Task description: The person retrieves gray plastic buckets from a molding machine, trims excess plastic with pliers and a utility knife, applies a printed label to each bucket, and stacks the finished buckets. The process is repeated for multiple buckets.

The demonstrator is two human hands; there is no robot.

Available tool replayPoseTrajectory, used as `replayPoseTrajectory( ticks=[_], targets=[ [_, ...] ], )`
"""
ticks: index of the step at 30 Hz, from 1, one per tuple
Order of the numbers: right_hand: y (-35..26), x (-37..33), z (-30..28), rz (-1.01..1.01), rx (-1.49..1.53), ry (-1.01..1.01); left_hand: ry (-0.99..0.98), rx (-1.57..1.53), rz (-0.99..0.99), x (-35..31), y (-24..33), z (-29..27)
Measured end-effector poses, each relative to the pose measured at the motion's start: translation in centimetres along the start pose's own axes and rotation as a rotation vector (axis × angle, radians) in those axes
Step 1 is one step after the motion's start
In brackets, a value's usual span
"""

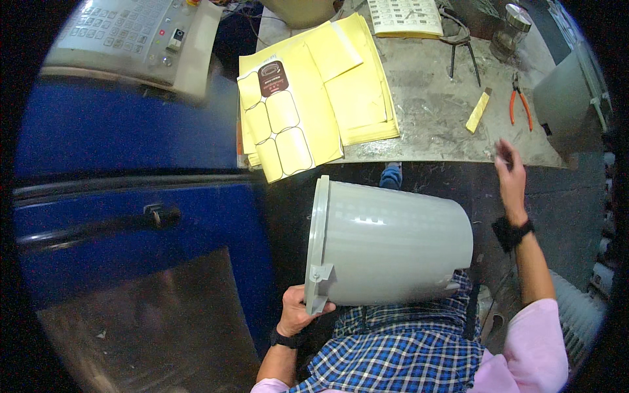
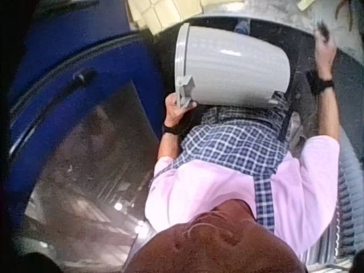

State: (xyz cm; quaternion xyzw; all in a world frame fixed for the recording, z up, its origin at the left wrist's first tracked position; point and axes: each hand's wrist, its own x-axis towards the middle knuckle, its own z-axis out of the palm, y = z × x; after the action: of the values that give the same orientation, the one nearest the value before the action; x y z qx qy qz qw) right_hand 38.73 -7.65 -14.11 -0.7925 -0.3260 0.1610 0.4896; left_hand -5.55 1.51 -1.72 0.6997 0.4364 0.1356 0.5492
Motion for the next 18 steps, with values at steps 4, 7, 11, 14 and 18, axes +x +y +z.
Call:
replayPoseTrajectory(
  ticks=[4, 7, 11, 14, 18],
  targets=[
    [-2.0, -8.3, -0.8, 0.203, 0.158, -0.121, 0.042, -0.018, 0.007, 0.0, -0.4, -0.1],
    [-3.4, -13.6, -1.3, 0.268, 0.119, -0.231, 0.115, -0.034, 0.008, -0.4, -0.4, 0.2],
    [-5.0, -17.3, -2.3, 0.353, 0.217, -0.438, 0.195, -0.145, -0.064, -1.4, 0.1, 0.4],
    [-5.6, -18.1, -2.9, 0.029, 0.258, -0.526, 0.206, -0.169, -0.078, -2.0, 0.6, 0.4],
    [-6.4, -19.3, -3.1, -0.112, 0.139, -0.595, 0.310, -0.261, -0.117, -2.2, 2.6, 1.0]
  ],
)
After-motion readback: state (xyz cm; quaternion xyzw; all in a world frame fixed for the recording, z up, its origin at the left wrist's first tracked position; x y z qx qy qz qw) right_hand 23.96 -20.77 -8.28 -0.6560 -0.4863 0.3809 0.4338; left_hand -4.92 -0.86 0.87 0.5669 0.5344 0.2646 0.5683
